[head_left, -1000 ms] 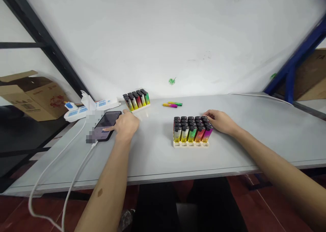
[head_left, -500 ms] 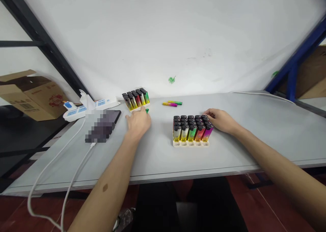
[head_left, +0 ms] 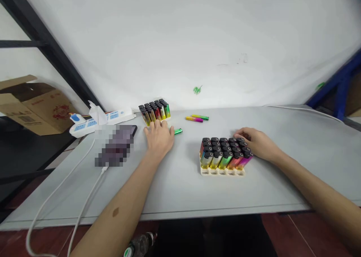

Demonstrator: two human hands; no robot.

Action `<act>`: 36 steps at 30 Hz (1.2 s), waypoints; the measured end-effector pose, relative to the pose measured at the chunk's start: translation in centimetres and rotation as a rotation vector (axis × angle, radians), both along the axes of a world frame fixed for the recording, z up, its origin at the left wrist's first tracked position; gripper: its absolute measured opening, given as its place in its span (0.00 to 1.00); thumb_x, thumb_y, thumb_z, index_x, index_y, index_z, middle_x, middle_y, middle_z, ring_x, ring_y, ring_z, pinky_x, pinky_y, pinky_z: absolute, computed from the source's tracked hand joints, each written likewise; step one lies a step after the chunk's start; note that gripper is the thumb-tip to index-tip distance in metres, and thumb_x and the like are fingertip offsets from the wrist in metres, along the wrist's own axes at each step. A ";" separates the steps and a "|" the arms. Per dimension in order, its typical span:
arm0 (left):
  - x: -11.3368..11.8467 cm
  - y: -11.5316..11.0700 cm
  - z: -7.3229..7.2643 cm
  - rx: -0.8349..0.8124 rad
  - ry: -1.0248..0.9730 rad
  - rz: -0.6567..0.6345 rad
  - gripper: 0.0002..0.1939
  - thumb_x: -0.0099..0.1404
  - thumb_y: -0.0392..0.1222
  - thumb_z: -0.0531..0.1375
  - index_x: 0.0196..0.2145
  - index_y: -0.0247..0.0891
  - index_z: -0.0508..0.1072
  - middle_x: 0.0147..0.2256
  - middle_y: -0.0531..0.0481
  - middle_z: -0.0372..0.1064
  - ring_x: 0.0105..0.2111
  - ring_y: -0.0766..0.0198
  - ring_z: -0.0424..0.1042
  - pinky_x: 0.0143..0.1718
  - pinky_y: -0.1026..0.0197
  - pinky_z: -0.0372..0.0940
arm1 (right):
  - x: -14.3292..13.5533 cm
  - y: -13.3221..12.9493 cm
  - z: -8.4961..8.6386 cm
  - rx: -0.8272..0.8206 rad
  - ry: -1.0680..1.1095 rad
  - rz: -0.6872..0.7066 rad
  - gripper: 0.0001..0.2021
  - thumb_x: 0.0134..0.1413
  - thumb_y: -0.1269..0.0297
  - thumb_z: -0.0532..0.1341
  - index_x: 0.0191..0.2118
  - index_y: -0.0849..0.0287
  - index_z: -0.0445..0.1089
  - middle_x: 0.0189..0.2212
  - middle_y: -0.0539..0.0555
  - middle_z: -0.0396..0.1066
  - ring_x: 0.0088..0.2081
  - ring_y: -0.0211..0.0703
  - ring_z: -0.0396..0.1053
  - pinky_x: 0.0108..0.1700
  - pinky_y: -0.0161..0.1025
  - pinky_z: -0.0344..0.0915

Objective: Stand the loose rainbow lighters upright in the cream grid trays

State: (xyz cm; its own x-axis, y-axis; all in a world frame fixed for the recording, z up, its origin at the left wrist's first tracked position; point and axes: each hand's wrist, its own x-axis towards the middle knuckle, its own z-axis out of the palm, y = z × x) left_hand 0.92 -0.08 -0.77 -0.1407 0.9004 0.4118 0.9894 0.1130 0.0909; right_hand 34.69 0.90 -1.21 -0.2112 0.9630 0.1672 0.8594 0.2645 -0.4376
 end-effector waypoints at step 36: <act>-1.5 -0.8 0.4 -0.048 -0.007 0.250 0.25 0.67 0.58 0.49 0.45 0.36 0.75 0.44 0.35 0.71 0.50 0.37 0.63 0.54 0.18 0.46 | 0.5 -0.4 -0.1 -0.124 0.024 -0.105 0.18 0.61 0.43 0.53 0.41 0.48 0.72 0.42 0.51 0.73 0.46 0.50 0.69 0.49 0.48 0.63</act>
